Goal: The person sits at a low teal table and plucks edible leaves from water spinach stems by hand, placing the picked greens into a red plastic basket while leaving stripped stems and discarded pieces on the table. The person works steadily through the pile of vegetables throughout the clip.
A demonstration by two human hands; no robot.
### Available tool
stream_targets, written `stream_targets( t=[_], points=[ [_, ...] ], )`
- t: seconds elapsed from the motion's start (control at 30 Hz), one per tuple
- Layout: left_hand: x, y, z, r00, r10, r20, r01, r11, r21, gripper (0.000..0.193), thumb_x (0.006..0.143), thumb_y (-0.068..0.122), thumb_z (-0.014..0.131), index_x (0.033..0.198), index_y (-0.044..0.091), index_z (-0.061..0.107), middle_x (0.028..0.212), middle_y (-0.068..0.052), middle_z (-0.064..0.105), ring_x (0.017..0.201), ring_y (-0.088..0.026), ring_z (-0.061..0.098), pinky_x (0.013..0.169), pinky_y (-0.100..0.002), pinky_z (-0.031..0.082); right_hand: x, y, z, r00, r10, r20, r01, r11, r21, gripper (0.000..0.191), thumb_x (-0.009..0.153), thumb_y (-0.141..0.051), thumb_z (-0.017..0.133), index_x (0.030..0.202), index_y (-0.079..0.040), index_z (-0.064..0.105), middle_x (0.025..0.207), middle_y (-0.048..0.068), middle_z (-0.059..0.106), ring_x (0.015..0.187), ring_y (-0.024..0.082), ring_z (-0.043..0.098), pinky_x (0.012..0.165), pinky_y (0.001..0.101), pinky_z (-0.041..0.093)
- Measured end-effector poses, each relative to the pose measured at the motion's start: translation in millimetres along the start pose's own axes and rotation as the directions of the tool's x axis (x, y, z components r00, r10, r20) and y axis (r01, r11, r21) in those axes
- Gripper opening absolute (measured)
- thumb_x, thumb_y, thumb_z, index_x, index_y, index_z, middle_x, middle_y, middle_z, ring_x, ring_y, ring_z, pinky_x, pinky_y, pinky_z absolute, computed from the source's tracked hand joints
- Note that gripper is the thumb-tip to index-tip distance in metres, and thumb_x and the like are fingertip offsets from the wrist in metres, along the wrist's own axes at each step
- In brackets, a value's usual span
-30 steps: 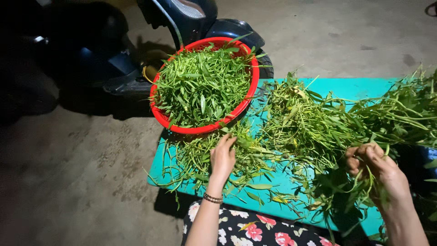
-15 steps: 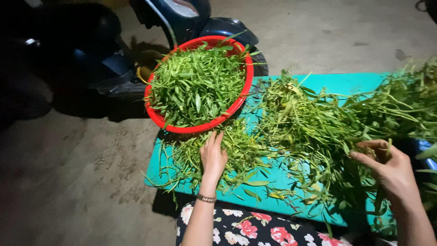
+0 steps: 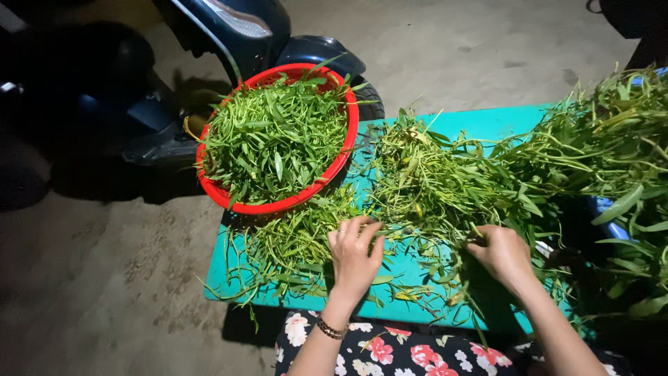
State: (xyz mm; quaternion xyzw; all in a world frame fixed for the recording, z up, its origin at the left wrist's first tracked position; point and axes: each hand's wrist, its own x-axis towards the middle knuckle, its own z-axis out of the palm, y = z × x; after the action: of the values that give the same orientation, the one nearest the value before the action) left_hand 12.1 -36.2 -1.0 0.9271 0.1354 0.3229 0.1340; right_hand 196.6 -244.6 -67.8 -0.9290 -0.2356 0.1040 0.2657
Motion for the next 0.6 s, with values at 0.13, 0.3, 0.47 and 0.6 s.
stream_targets(
  t=[0.13, 0.3, 0.47, 0.6],
  points=[
    [1.4, 4.8, 4.0, 0.997, -0.037, 0.069, 0.047, 0.987, -0.154, 0.023, 0.086, 0.018, 0.075, 0.109, 0.012, 0.075, 0.111, -0.004, 0.070, 0.106, -0.023, 0.062, 0.089, -0.040, 0.040, 3.9, 6.3, -5.3, 0.980, -0.068, 0.189, -0.024, 0.893, 0.449, 0.021, 0.078, -0.020, 0.078, 0.094, -0.006, 0.081, 0.082, 0.010, 0.081, 0.077, 0.020, 0.073, 0.078, 0.0369, 0.057],
    [3.4, 8.5, 4.9, 0.989, 0.121, 0.083, -0.084, 0.930, -0.357, 0.036, 0.093, 0.023, 0.074, 0.126, 0.010, 0.070, 0.132, -0.006, 0.069, 0.117, -0.024, 0.063, 0.098, -0.039, 0.043, -1.0, 14.3, -14.4, 0.884, -0.255, 0.391, -0.133, 0.664, 0.735, 0.013, 0.077, -0.011, 0.074, 0.081, -0.001, 0.079, 0.083, 0.005, 0.080, 0.082, 0.014, 0.072, 0.084, 0.0321, 0.055],
    [2.7, 13.5, 9.3, 0.932, 0.096, 0.351, 0.050, 0.922, -0.385, 0.036, 0.092, 0.024, 0.072, 0.127, 0.014, 0.072, 0.123, -0.004, 0.074, 0.102, -0.023, 0.062, 0.093, -0.038, 0.040, -7.0, 9.2, -16.5, 0.807, -0.339, 0.484, -0.144, 0.682, 0.717, 0.010, 0.077, -0.009, 0.076, 0.080, 0.000, 0.078, 0.077, 0.005, 0.075, 0.075, 0.013, 0.067, 0.079, 0.0299, 0.053],
    [0.7, 2.4, 8.8, 0.896, 0.085, 0.436, 0.059, 0.950, -0.306, 0.019, 0.090, 0.026, 0.073, 0.105, 0.016, 0.080, 0.101, -0.001, 0.079, 0.089, -0.020, 0.064, 0.088, -0.038, 0.040, -11.3, 8.2, -16.3, 0.794, -0.310, 0.524, -0.130, 0.755, 0.643, 0.011, 0.079, -0.011, 0.077, 0.082, 0.000, 0.077, 0.073, 0.006, 0.073, 0.070, 0.012, 0.062, 0.071, 0.0303, 0.052]
  ],
)
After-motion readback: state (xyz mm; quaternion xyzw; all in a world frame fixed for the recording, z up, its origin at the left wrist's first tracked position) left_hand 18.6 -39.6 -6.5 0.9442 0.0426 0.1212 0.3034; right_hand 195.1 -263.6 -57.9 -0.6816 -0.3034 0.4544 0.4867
